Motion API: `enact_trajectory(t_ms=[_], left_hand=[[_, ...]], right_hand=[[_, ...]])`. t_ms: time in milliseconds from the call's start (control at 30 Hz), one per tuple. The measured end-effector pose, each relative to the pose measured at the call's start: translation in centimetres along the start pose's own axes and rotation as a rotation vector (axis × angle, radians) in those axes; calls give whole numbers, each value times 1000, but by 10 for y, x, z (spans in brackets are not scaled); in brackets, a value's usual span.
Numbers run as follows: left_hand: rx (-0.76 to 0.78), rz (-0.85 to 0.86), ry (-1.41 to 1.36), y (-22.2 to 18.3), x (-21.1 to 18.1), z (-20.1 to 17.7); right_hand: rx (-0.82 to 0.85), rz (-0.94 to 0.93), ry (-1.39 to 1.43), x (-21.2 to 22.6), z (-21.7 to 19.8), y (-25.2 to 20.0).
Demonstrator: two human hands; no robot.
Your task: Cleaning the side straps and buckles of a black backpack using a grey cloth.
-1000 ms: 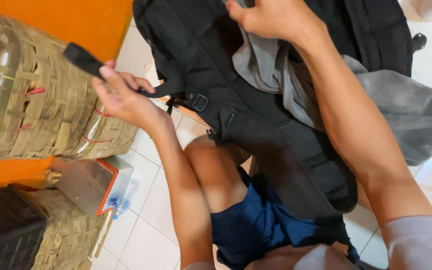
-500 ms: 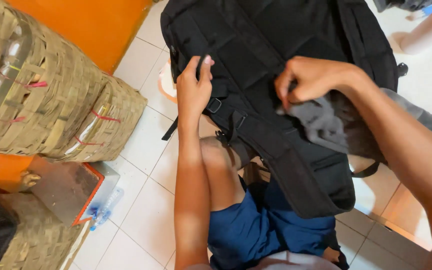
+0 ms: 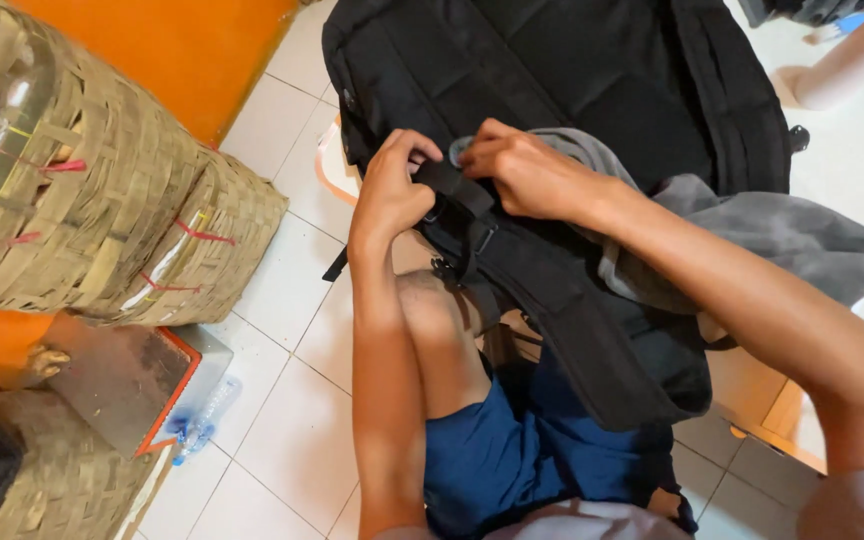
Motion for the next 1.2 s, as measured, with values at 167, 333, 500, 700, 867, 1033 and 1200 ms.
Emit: enact_trajectory(t_ms=[167,333,500,700,867,1033,1200], left_hand=[[-13,2,-114,-2,-7,-9],[134,83,-11,-7,-18,-4],[317,137,57,-6,-24,15],[274,175,45,-6,-24,14],[32,236,-5,-17,-48,18],[40,420,269,-24,-95,38],[368,211,387,-25,-74,58]], right_hand=[[614,458,294,33,-55,-62],[293,494,233,27,-91,-67],[34,362,111,34,-79,-71],[1038,611,477,95,-100,-148],[72,272,226,104,-136,-108],[-66,222,58,72,-65,-105],[455,261,390,117,-97,-148]])
Point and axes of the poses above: each hand's wrist, its own y-axis towards the middle knuckle, its own z-axis out of the palm, x = y × z, the point moved 4 cm from there along y, towards the middle knuckle, and after that the axes turned 7 degrees about -z, right-handed, at the moved point
